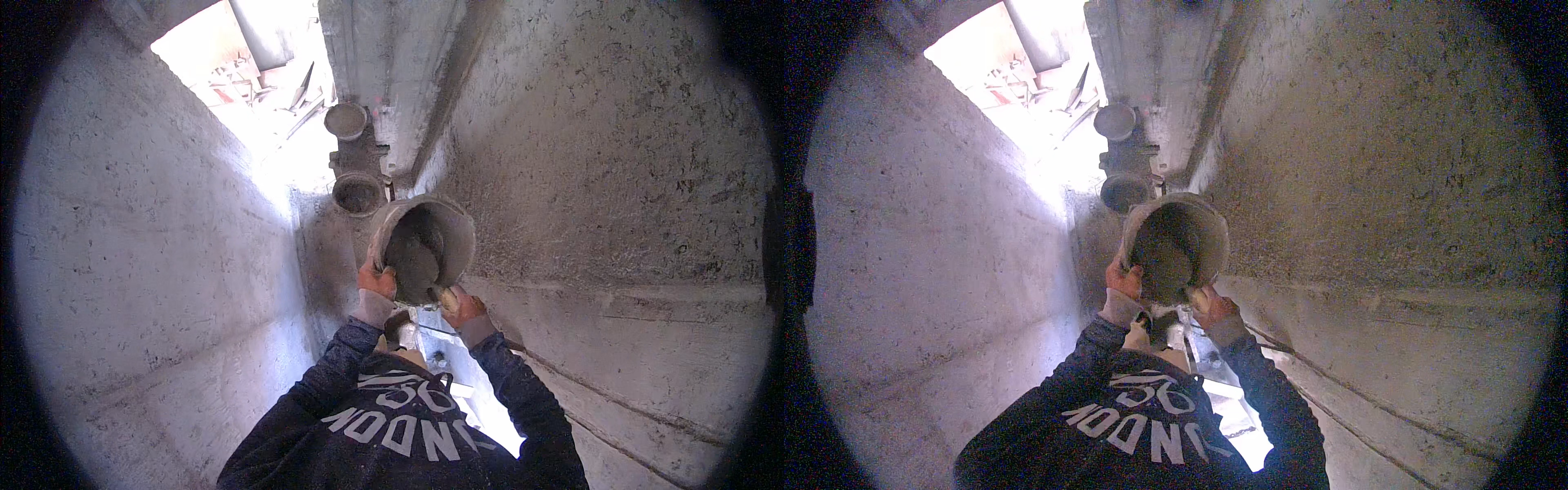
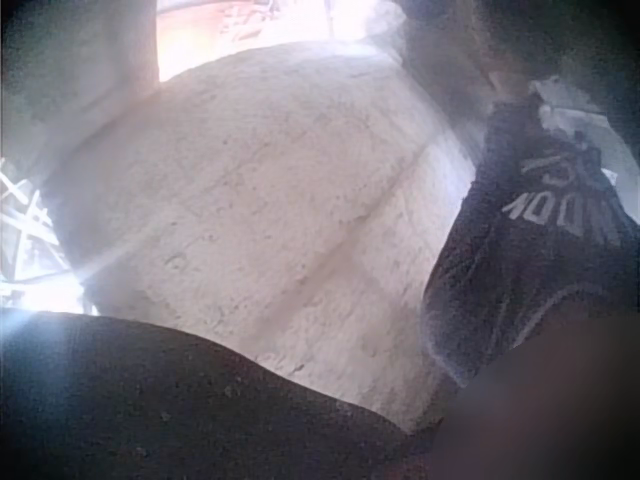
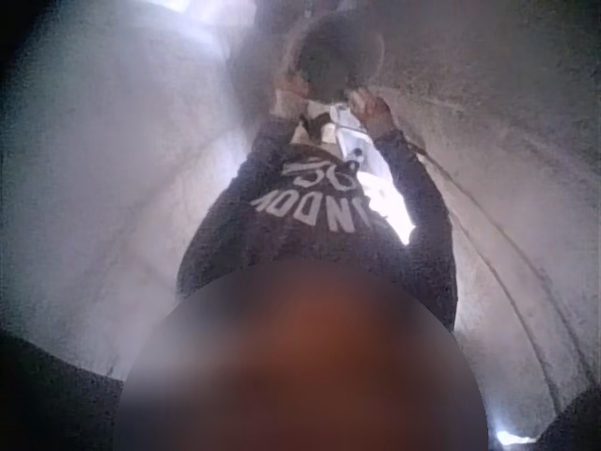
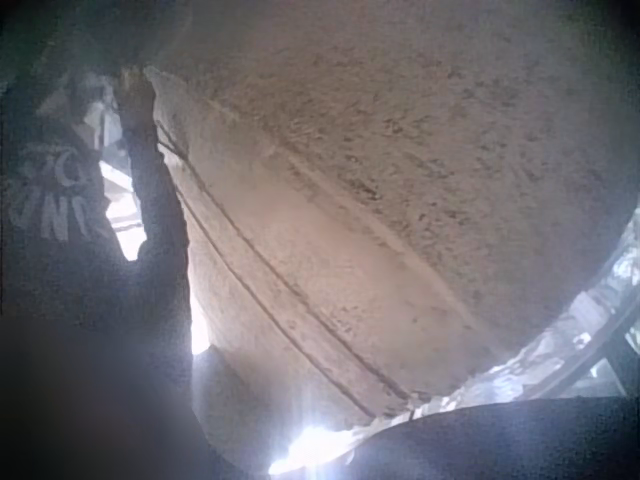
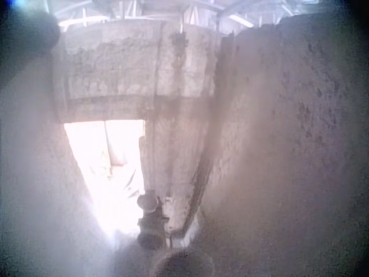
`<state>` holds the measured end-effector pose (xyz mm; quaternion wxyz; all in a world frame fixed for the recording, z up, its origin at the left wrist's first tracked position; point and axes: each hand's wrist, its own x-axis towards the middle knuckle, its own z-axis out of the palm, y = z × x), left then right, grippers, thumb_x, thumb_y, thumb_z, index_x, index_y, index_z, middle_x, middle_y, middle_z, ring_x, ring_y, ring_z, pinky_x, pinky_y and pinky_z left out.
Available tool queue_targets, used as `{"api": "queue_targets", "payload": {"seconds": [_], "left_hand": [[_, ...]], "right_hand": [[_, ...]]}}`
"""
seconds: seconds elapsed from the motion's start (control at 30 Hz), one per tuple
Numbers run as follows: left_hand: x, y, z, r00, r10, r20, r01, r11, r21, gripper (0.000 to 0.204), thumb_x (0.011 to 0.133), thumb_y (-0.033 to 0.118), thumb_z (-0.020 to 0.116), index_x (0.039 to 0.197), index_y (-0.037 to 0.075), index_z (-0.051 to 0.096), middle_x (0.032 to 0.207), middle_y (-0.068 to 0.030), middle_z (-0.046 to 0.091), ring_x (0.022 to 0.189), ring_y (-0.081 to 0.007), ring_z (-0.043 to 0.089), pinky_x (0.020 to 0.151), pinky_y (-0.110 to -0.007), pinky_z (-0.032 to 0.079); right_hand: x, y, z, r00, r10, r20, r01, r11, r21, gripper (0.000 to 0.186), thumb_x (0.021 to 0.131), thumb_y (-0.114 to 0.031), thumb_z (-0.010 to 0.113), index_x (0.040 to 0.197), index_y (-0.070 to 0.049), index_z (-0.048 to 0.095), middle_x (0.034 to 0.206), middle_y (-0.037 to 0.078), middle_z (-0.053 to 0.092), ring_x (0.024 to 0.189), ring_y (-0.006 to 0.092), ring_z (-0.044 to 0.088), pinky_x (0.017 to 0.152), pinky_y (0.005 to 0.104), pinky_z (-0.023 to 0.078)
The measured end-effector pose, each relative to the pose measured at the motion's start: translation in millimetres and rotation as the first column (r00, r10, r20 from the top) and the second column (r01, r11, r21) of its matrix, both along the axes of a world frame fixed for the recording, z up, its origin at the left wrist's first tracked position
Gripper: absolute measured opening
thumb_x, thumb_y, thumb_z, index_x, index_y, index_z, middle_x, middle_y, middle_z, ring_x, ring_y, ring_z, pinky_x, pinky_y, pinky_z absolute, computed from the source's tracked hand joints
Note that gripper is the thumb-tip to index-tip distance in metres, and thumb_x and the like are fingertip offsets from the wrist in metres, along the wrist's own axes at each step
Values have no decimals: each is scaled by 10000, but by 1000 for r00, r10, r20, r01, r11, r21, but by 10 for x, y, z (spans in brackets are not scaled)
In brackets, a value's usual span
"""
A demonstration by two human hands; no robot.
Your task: The person scoops wet plaster from a bucket with a trowel and applies it to the concrete stair treads and risers. They repeatedly smooth the surface and add more material to build up the coating.
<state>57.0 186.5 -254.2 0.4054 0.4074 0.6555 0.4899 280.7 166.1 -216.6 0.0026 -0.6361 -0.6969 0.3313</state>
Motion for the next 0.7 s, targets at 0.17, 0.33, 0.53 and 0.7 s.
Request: {"api": "queue_targets", "payload": {"seconds": [0.17, 0.33, 0.53, 0.7], "left_hand": [[-48, 60, -184, 977, 90, 192, -77, 994, -74, 337, 812, 59, 564, 1147, 19, 571, 998, -65, 653, 885, -207, 611, 783, -339, 492], [-264, -141, -473, 881, 208, 425, -180, 978, -106, 289, 840, 98, 563, 1123, 38, 560, 880, -38, 606, 780, -169, 577, 711, -335, 487], [-835, -567, -696, 824, 335, 457, -361, 932, -33, 350, 841, 115, 551, 1180, 26, 543, 1069, -100, 600, 946, -205, 576, 793, -360, 493], [-1300, -1045, -755, 845, 435, 312, -444, 895, -47, 393, 860, 133, 535, 1237, 21, 518, 1180, -130, 589, 1050, -227, 573, 853, -379, 497]], "right_hand": [[149, 87, -32, 977, 54, 205, -77, 992, 102, 500, 752, -282, 645, 1174, -117, 434, 848, 188, 627, 771, 401, 622, 691, 508, 495], [-143, 140, 522, 963, 206, 176, -235, 959, 160, 301, 835, -224, 553, 1114, -123, 504, 989, 161, 608, 793, 371, 629, 718, 492, 498], [-586, 95, 1064, 855, 407, -320, -416, 908, 44, 242, 892, -269, 520, 1086, -127, 547, 996, 138, 585, 809, 305, 623, 724, 434, 502], [130, 819, 599, 888, 135, -439, -268, 929, -256, 261, 826, -237, 629, 1014, -58, 602, 909, 95, 635, 858, 257, 609, 747, 385, 490]]}}
